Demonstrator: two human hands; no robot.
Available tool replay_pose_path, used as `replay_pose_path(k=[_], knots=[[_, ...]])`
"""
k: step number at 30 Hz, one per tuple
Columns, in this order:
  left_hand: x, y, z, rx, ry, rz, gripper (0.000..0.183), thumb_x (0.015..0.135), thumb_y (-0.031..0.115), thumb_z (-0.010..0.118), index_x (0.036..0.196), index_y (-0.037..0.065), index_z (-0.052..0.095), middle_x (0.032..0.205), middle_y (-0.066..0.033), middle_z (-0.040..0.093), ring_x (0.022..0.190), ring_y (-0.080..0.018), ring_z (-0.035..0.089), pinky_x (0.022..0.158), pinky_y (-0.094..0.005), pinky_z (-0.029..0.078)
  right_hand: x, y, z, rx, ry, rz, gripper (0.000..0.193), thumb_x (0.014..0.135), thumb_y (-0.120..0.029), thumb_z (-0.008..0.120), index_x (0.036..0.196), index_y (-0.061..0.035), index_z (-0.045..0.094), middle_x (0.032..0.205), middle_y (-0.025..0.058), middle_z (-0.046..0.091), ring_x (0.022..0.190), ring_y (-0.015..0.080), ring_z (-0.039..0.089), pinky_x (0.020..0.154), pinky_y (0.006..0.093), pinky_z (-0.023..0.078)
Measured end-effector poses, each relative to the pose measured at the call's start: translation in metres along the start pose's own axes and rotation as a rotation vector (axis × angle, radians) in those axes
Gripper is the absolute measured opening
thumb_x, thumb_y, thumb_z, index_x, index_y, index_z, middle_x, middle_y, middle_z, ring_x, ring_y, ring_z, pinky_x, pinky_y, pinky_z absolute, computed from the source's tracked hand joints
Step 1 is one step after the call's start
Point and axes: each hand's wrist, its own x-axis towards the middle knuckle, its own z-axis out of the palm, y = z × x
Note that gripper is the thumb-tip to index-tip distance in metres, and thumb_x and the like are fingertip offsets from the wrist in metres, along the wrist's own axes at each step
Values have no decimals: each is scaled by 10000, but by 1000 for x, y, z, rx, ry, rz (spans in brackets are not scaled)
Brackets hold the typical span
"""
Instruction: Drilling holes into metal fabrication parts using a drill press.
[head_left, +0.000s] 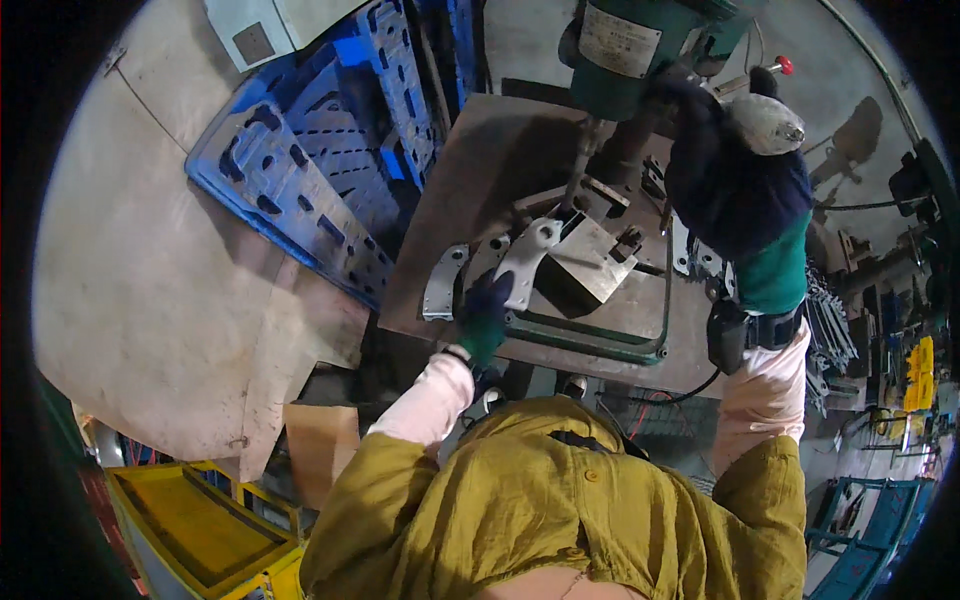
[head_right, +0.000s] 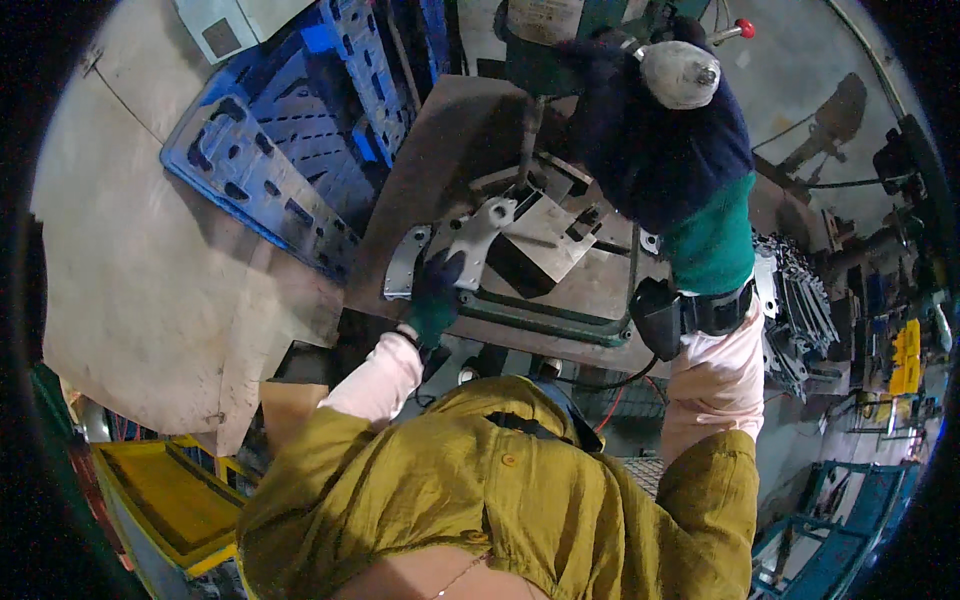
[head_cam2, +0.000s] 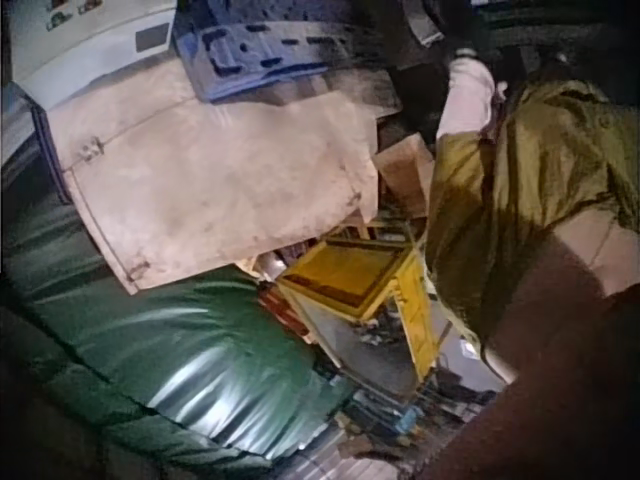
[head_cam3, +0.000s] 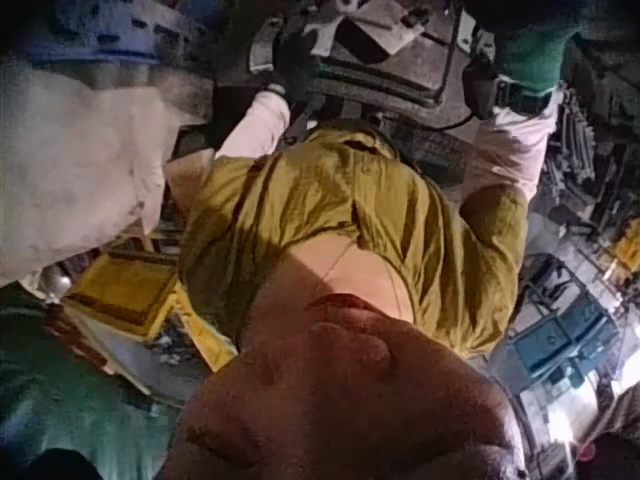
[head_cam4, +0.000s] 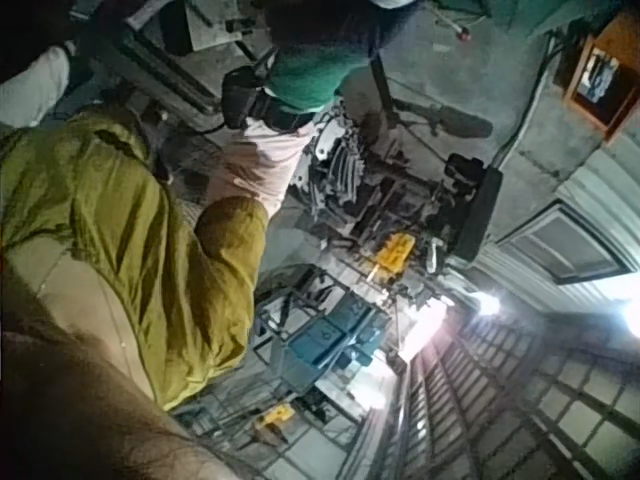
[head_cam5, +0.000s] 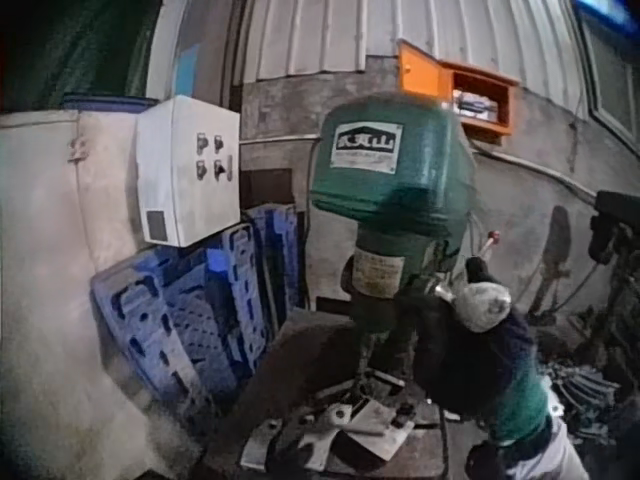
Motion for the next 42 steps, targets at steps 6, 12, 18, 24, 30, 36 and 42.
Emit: replay_pose_path(k=[6,12,18,24,30,36,42], knots=[[-38,-104,-56,-23,235,-417,350,973,279,457,1184,62,633,1083,-205,661,976,-356,640,857,-442,504,-46,30,-42,-114,370,71,524,979,-466,482,1222,-14,589,821,4,616,699,134,574,636,287,470],[-8,-114,-63,607,-241,-430,322,944,238,510,1176,46,622,1193,-221,614,1095,-371,595,922,-424,482,-103,41,-117,-44,639,17,517,984,-471,484,1186,-8,594,764,-20,578,627,119,501,595,270,432],[-25,-126,-20,500,250,-558,365,928,349,512,1000,31,675,1012,-212,675,949,-398,644,812,-479,507,-159,29,-179,-78,737,-18,478,995,-445,458,1152,-22,618,787,-8,592,659,147,540,623,302,470],[-21,-113,-32,668,-215,-456,394,899,286,581,1185,18,626,1145,-200,655,1050,-385,619,913,-451,477,-212,45,-268,-436,1153,-32,293,926,-363,595,1041,-99,647,751,50,585,650,191,587,581,348,496],[-19,-96,-40,187,114,-549,535,888,272,650,1330,-8,533,1377,-180,532,1272,-294,496,1086,-348,346,-216,55,-347,-1604,1299,259,678,751,-491,686,1227,-31,544,1083,205,668,1048,396,618,882,438,494],[-53,-98,-44,47,257,-517,626,897,267,655,1393,-41,428,1461,-181,435,1338,-289,416,1119,-359,295,-143,50,-373,-2224,1021,223,683,765,-350,659,1354,-79,446,1251,188,571,1154,365,550,976,469,430],[-36,-20,-68,269,124,-566,614,883,206,679,1397,-18,427,1433,-211,447,1320,-307,423,1113,-405,306,-113,62,-445,-2386,969,91,315,849,-194,526,1130,-60,574,1106,175,613,1023,347,601,863,463,471]])
